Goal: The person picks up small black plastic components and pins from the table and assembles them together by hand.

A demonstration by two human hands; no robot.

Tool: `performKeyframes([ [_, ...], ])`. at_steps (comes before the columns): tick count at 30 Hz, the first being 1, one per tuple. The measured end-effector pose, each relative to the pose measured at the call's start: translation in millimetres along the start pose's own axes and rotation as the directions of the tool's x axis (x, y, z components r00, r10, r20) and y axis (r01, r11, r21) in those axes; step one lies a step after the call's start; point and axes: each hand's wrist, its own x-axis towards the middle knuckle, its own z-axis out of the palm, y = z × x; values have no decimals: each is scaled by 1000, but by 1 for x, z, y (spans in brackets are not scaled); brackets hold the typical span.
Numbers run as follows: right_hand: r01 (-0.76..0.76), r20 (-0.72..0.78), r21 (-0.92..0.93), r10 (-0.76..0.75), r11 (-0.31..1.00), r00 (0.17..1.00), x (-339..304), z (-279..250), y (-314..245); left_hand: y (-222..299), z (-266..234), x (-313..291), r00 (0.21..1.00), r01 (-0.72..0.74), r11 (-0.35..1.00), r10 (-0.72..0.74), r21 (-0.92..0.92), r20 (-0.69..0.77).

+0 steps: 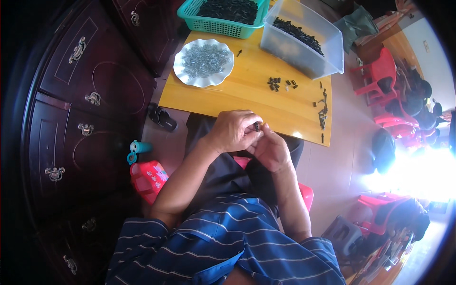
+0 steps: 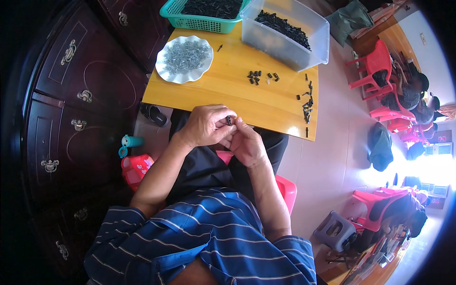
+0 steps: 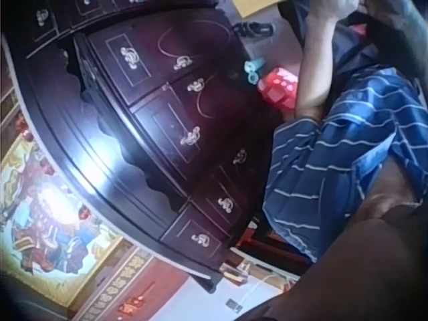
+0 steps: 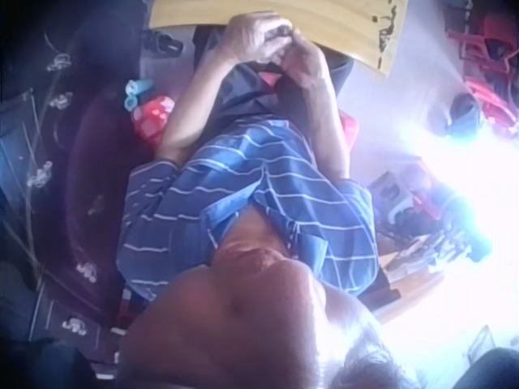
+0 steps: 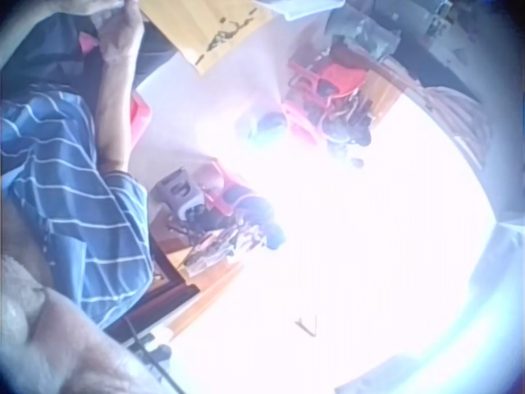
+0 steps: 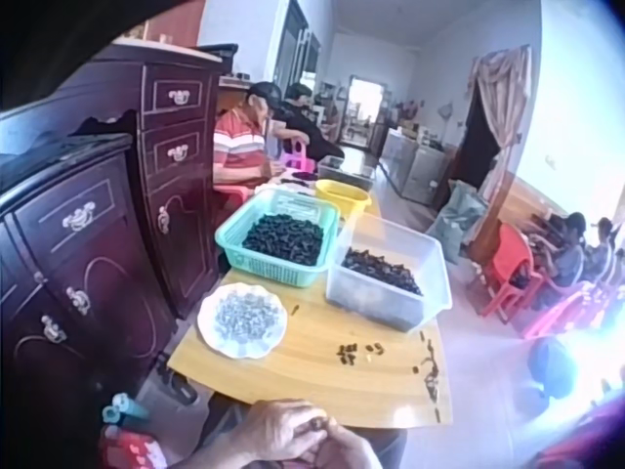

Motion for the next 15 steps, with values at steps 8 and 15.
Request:
performKeyframes([
  [8, 4, -10, -23, -5, 1000, 1000, 1, 7, -1, -1, 1, 2, 996, -70, 997, 72, 35, -43],
  [15, -3, 9, -34, 3, 999, 1000, 2, 10, -2, -2, -2, 2, 995, -85, 996, 86, 24, -54],
])
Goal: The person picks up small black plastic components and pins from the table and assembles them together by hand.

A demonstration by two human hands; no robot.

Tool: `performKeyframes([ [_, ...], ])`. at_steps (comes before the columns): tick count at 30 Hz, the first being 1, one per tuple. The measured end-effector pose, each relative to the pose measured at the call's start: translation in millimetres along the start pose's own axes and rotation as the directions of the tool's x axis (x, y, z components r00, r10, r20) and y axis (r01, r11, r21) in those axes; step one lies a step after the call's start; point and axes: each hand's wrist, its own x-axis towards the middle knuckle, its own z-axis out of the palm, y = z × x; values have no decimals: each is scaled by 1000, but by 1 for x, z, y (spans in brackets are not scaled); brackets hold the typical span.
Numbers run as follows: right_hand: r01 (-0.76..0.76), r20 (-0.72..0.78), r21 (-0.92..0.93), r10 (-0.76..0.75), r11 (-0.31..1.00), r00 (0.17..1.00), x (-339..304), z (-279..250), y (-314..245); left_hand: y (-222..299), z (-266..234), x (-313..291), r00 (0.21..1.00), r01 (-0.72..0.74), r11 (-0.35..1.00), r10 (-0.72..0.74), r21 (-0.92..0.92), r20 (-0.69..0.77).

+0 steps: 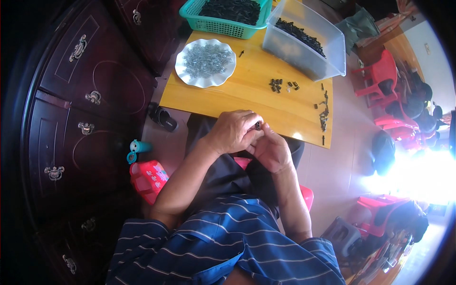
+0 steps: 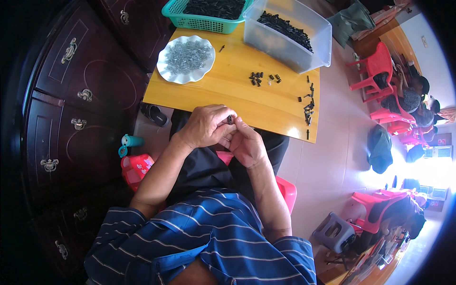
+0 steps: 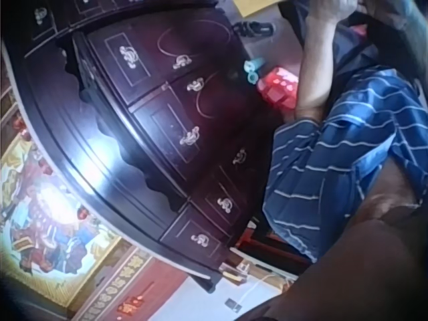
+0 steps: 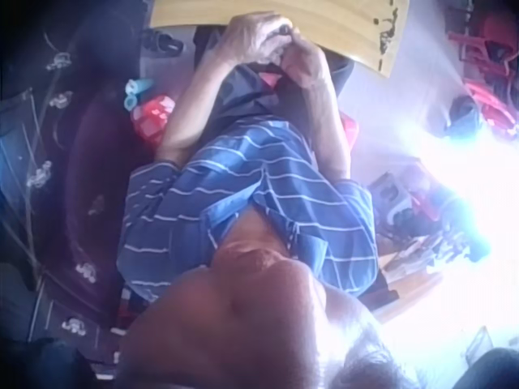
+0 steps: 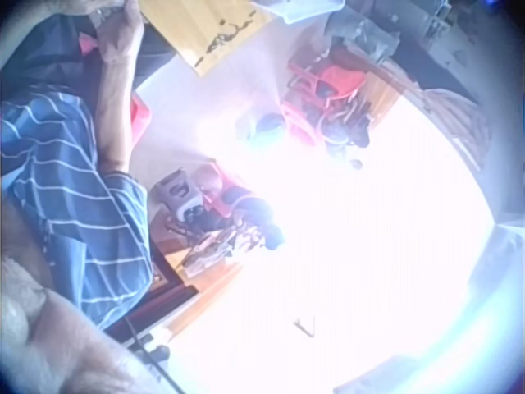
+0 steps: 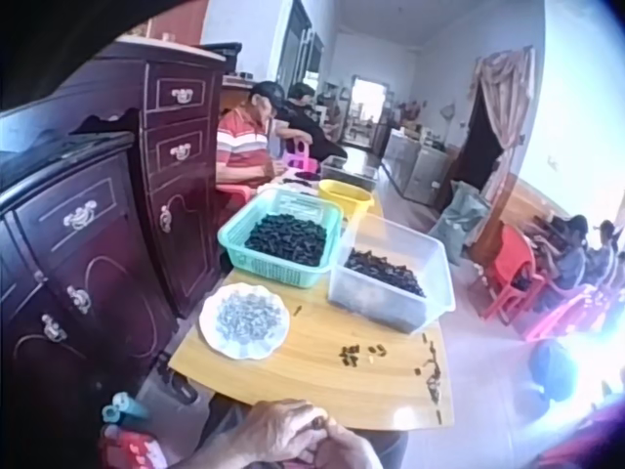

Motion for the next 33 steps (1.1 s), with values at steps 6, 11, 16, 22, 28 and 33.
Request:
performKeyframes([
  [6, 5, -42, -8, -6, 1000, 999, -2, 7, -1, -2, 2, 0, 998, -38, 999, 39, 18, -52],
  [11, 9, -49, -52, -12, 999, 999, 0, 6, -4, 0, 1, 2, 999, -33, 999, 34, 16, -42],
  [16, 8, -96, -100, -17, 995, 995, -1, 11, -6, -3, 5, -1, 999, -1, 1000, 2, 26, -43],
  [22, 32, -178, -299, -88, 954, 980, 4, 11, -11, -7, 7, -4, 998, 2, 997, 3, 77, -57],
  [28, -120, -87, -988, -283, -102, 955, 7, 21, -55, -11, 11, -6, 994, 72, 986, -58, 148, -96],
  [33, -107, -108, -867, -26, -487, 994, 27, 48, -79, -23, 5, -10, 981, 179, 973, -165, 147, -98],
])
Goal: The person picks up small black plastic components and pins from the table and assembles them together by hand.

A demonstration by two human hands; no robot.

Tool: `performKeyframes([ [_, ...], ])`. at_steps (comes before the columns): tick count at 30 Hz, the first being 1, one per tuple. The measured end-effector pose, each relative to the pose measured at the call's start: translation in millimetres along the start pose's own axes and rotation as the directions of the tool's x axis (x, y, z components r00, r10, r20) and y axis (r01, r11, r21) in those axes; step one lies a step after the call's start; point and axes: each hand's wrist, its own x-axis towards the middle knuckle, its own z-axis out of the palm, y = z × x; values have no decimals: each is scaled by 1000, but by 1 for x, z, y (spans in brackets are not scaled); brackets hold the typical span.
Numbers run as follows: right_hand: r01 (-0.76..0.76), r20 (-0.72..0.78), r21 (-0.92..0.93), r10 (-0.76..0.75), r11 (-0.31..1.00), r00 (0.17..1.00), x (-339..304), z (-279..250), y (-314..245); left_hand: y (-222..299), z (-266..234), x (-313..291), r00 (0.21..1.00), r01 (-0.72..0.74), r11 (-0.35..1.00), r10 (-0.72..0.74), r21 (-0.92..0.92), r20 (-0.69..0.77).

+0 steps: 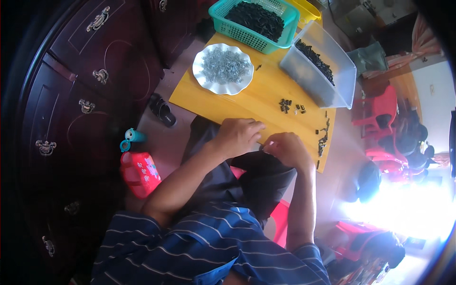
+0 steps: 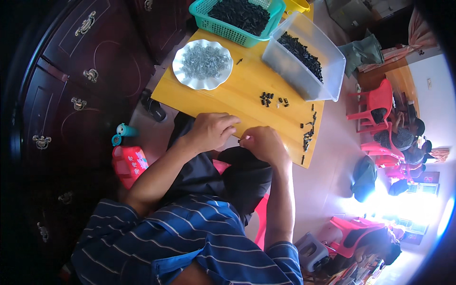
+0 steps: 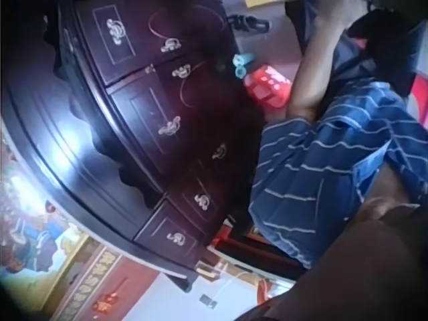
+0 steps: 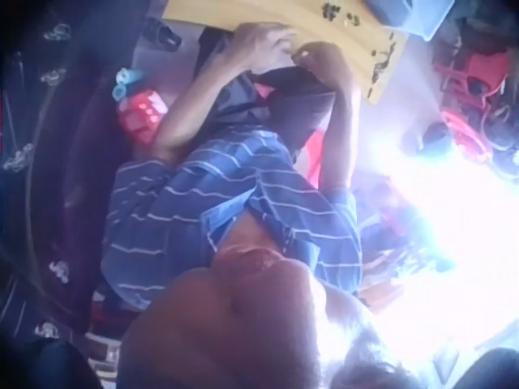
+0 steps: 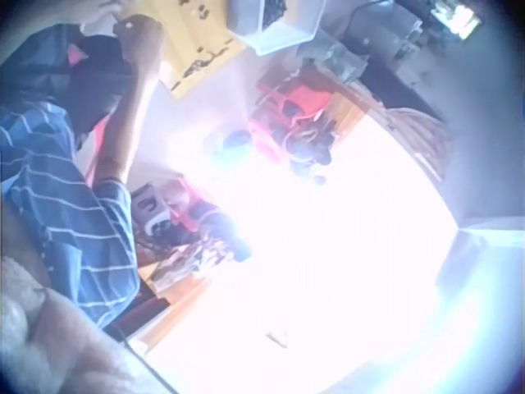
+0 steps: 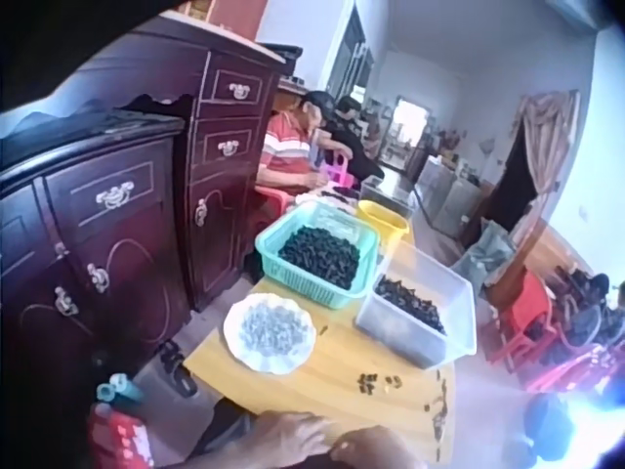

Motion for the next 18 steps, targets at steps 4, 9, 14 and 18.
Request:
performKeyframes([
  [4, 125, -195, -79, -138, 989, 971, 59, -29, -6, -1, -8, 3, 1000, 16, 1000, -16, 25, 18],
  [9, 269, -738, -8, -187, 963, 649, 117, -98, -45, 3, -1, 3, 1000, -13, 999, 12, -34, -15],
  [14, 250, -645, -97, -252, 963, 722, 128, -94, -43, -1, 2, -2, 997, -4, 1000, 4, -6, 71],
  [18, 106, -78, -85, -112, 991, 991, 125, -59, -26, -1, 8, -5, 984, -36, 999, 30, 29, 174],
])
